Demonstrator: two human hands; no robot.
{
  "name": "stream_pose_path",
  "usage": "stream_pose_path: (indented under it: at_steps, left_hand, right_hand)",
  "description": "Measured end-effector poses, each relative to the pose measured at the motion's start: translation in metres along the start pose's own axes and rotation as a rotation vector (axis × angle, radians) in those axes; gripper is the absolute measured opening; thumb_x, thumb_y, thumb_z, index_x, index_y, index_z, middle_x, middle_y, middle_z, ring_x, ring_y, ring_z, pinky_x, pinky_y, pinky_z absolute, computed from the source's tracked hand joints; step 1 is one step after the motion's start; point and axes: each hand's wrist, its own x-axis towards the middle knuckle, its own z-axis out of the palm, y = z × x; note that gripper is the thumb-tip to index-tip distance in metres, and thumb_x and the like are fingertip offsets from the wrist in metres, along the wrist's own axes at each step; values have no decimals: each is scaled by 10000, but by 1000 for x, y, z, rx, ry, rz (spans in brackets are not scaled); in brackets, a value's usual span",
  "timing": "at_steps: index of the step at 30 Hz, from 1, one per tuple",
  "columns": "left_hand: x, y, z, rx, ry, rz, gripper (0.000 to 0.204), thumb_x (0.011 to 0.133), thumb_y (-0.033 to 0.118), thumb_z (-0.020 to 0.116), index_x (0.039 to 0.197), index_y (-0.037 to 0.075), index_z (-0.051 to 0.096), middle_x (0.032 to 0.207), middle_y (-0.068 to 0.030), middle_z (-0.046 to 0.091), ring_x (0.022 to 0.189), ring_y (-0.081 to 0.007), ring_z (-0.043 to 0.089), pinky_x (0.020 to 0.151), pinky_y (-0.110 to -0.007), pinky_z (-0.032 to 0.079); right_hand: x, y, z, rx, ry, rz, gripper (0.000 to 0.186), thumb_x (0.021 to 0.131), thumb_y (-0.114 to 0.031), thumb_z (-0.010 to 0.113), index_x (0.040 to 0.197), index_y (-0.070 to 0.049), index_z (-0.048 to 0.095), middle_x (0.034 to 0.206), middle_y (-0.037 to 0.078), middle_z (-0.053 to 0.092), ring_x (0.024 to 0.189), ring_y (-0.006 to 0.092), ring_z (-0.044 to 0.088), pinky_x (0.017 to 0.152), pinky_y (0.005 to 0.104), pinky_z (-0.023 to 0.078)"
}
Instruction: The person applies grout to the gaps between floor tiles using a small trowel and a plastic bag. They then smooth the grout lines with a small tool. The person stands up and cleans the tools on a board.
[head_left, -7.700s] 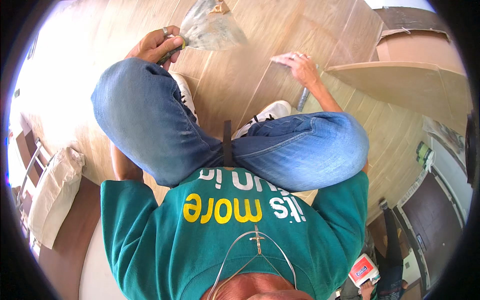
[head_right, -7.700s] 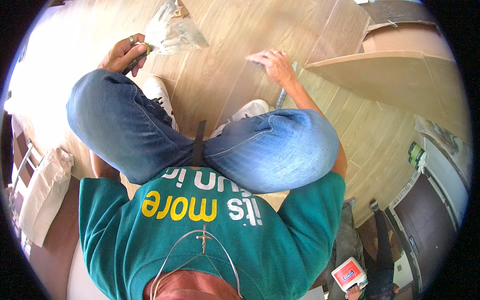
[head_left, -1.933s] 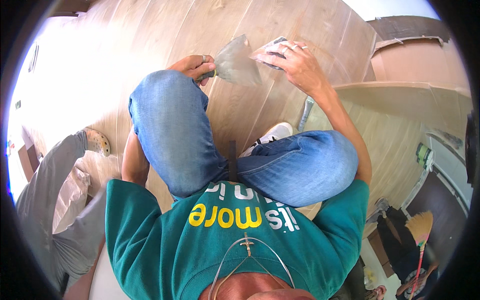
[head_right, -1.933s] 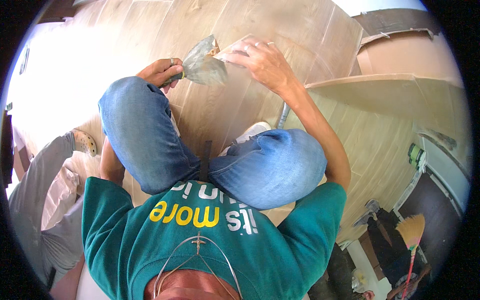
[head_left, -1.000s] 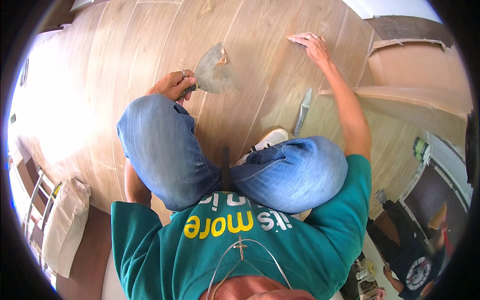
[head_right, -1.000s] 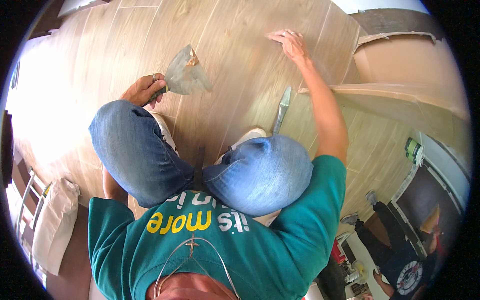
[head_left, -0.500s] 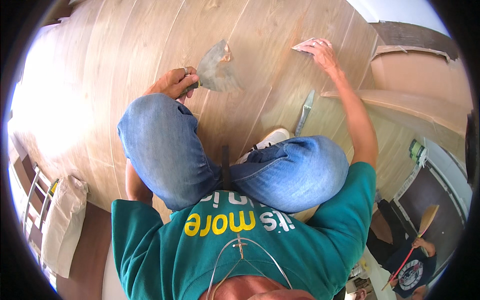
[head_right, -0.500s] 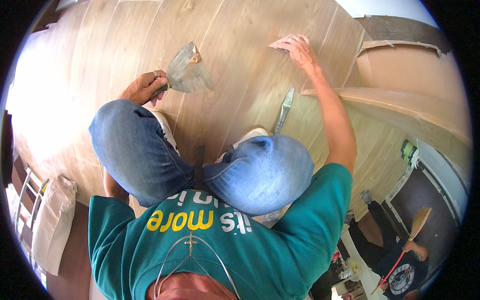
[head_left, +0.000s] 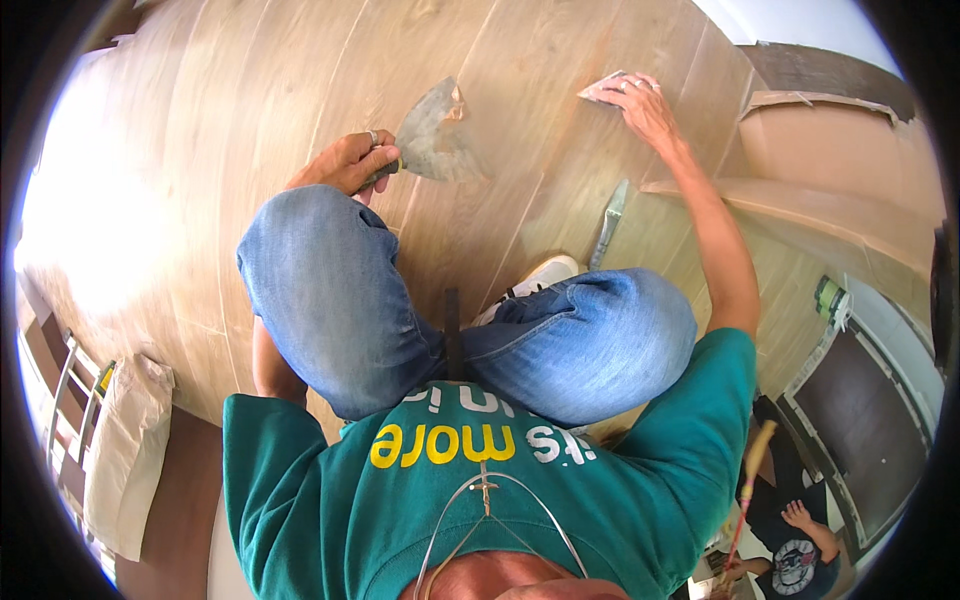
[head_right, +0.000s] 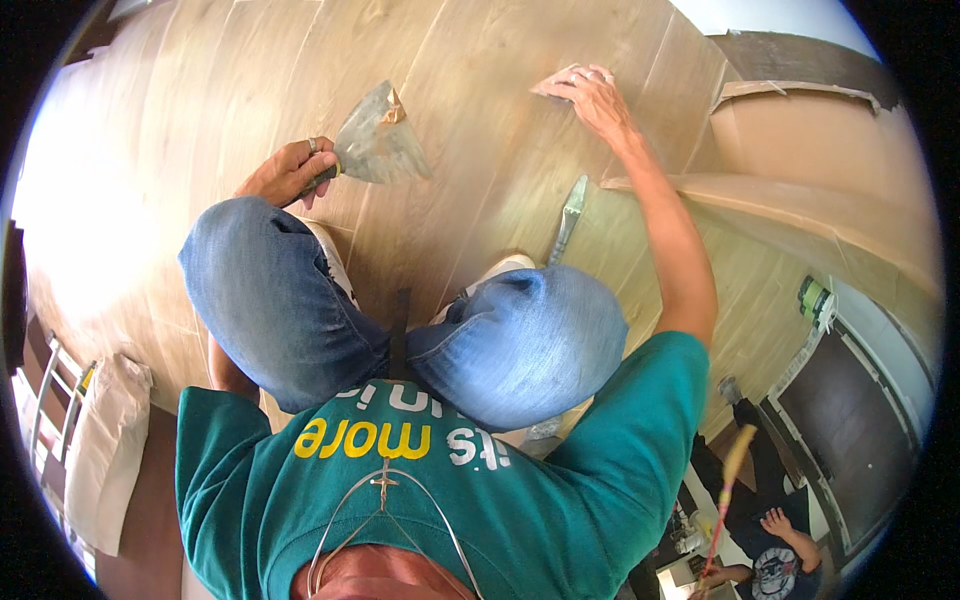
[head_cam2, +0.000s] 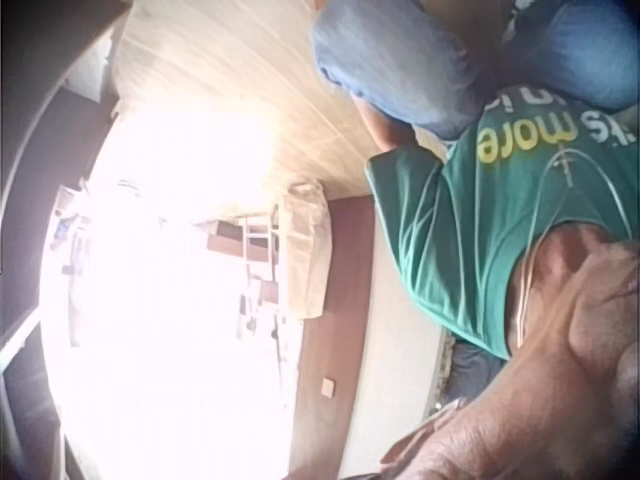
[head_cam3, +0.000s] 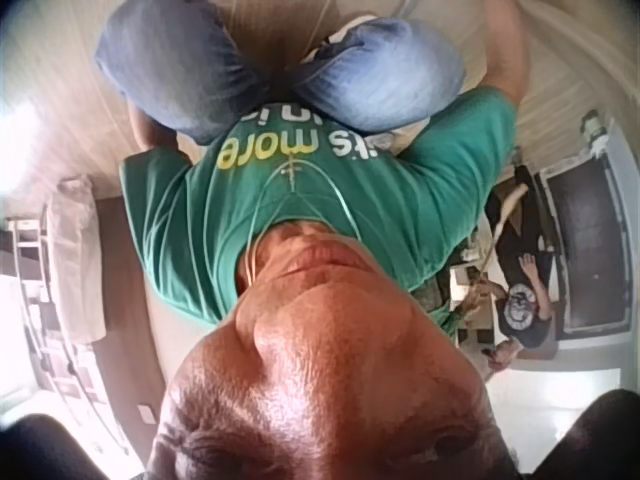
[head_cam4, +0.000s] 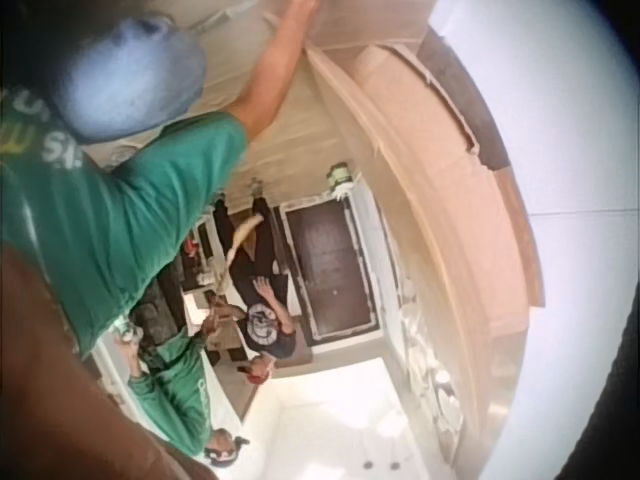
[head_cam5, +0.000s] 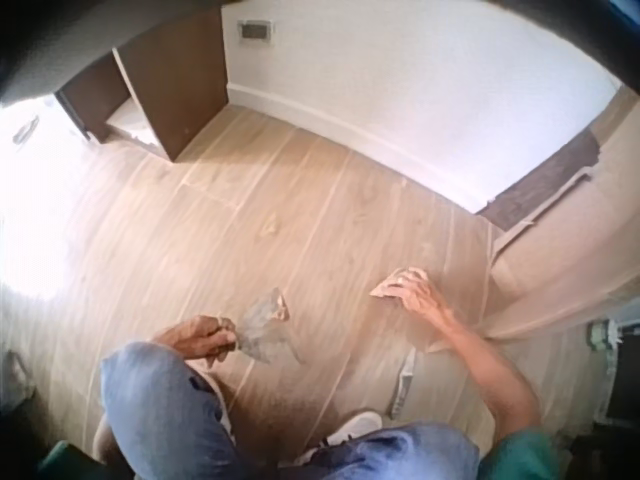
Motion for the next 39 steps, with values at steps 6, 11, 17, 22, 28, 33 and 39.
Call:
stream_pose_path:
  at_steps: [6,11,17,22,28,33,39]
  left_hand:
    - [3,4,2,22,-8,2,334,1105,351,502,1043,53,638,723,-11,578,640,-107,547,592,-276,472]
    - [-4,-5,1,-43,33,3,347,1106,368,499,1020,58,630,740,-8,578,656,-105,551,597,-277,475]
    - [-4,0,0,-27,2,-22,345,1105,372,501,1018,62,627,758,-7,578,682,-102,551,604,-280,474]
    - [-5,1,1,-53,12,-13,370,1085,420,525,1065,76,659,756,0,570,671,-101,529,613,-279,455]
    - [-4,-9,-4,-104,-7,-35,405,1044,464,595,1191,103,703,787,23,585,682,-79,507,617,-261,425]
    - [7,-28,15,-270,-70,-32,475,1022,488,623,1281,95,691,788,24,608,677,-73,519,625,-241,434]
    - [-23,0,16,-276,-79,24,403,1055,492,548,1130,110,651,741,27,576,652,-74,517,601,-241,418]
  right_hand:
    - [-19,-2,33,-3,43,-16,563,917,50,473,1269,-314,719,1226,-31,709,1219,204,614,1174,458,355]
    - [-8,-4,1,183,-31,95,507,962,-12,476,1316,-301,696,1206,54,715,1136,291,651,1063,451,457]
    - [37,-12,12,198,95,364,411,964,-76,536,1325,-195,693,1189,177,706,1001,381,688,865,474,564]
    - [14,-33,43,29,160,387,437,943,-32,527,1315,-182,699,1127,206,712,972,377,698,841,486,565]
    - [-18,-81,5,287,-157,369,373,995,-61,534,1314,-161,699,1234,166,711,1039,366,703,906,428,555]
    - [-31,-152,-46,908,309,254,349,963,-50,595,1279,-133,719,1180,122,718,1077,319,678,936,377,537]
    - [-13,-216,-67,666,650,-108,437,891,68,610,1248,-148,738,1252,76,686,1172,277,640,1006,387,500]
